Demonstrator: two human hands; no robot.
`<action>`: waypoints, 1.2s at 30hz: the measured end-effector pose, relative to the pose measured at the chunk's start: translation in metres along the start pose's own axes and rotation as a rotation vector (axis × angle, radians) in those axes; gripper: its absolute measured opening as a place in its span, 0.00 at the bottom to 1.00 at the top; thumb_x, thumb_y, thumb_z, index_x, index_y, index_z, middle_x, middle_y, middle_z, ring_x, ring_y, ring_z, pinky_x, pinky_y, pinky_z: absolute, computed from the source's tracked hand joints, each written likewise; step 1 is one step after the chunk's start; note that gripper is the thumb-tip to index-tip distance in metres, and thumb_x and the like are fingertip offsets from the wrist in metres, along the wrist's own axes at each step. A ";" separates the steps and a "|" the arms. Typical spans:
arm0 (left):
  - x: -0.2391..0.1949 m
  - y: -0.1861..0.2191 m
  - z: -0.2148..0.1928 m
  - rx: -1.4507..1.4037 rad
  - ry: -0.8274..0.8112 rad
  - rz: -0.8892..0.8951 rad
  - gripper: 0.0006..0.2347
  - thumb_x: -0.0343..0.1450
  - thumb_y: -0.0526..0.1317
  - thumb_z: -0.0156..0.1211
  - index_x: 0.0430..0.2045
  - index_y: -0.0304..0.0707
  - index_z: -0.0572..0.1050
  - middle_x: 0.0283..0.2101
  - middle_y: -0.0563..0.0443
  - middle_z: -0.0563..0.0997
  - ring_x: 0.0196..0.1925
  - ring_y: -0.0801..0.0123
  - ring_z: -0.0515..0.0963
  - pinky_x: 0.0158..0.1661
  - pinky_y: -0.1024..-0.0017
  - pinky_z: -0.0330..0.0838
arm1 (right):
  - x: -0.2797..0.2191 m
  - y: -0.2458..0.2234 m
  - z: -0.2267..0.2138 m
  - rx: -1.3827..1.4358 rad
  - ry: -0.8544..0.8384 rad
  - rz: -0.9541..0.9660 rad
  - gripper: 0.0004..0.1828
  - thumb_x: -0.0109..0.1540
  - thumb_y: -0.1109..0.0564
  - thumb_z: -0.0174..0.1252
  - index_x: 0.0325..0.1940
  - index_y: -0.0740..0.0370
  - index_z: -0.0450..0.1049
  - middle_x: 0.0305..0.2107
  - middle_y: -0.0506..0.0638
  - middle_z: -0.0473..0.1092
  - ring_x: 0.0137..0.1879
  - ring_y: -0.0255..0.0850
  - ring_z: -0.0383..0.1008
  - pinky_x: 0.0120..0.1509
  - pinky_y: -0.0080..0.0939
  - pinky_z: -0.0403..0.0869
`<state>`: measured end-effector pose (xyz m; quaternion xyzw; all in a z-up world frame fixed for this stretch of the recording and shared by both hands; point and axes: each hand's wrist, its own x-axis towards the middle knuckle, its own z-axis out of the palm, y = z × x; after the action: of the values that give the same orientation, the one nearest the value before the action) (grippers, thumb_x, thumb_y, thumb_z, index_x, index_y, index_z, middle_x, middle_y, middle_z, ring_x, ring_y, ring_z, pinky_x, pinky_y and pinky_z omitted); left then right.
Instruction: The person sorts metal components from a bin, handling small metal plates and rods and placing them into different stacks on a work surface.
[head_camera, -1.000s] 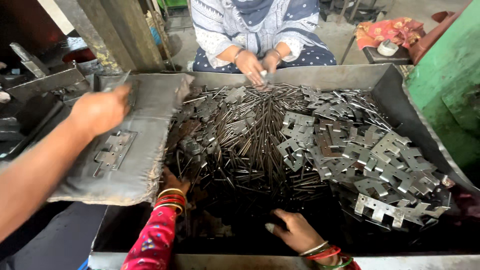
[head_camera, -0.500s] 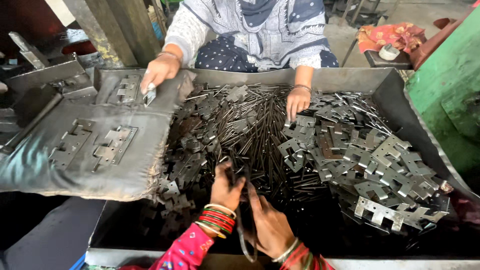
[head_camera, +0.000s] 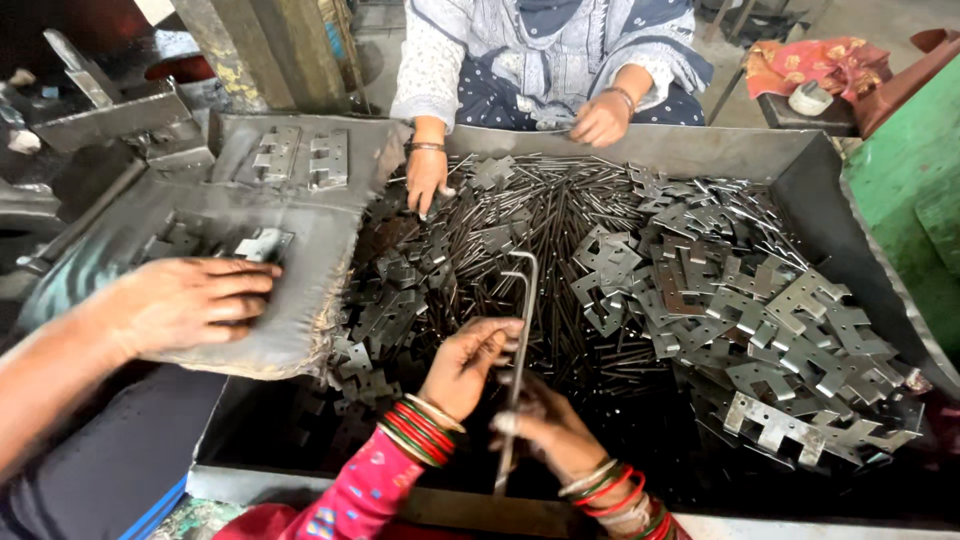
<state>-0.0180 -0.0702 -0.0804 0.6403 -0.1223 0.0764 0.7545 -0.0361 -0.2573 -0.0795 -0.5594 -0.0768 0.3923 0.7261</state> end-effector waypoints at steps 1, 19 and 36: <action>-0.003 -0.002 -0.008 0.122 -0.070 -0.021 0.14 0.75 0.26 0.47 0.53 0.34 0.76 0.49 0.45 0.81 0.46 0.65 0.82 0.47 0.69 0.80 | 0.004 0.001 -0.009 -0.005 0.088 -0.080 0.36 0.55 0.56 0.61 0.67 0.61 0.63 0.34 0.53 0.75 0.35 0.43 0.80 0.31 0.43 0.76; -0.062 -0.087 -0.070 1.552 -1.109 -0.330 0.13 0.65 0.37 0.63 0.42 0.37 0.83 0.50 0.42 0.84 0.62 0.44 0.73 0.60 0.50 0.67 | -0.007 0.027 -0.084 -0.146 0.552 -0.224 0.18 0.62 0.57 0.57 0.53 0.67 0.79 0.33 0.46 0.77 0.39 0.34 0.75 0.45 0.34 0.73; -0.036 -0.074 -0.179 1.916 0.226 -0.521 0.09 0.67 0.40 0.63 0.38 0.44 0.82 0.46 0.44 0.85 0.52 0.54 0.84 0.54 0.56 0.77 | 0.027 -0.009 -0.049 -1.691 0.649 -0.427 0.29 0.55 0.52 0.63 0.60 0.58 0.71 0.34 0.58 0.73 0.34 0.53 0.77 0.33 0.51 0.77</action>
<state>-0.0170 0.0949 -0.1879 0.9743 0.2075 0.0352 -0.0797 0.0137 -0.2771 -0.0988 -0.9589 -0.2316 -0.1118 0.1197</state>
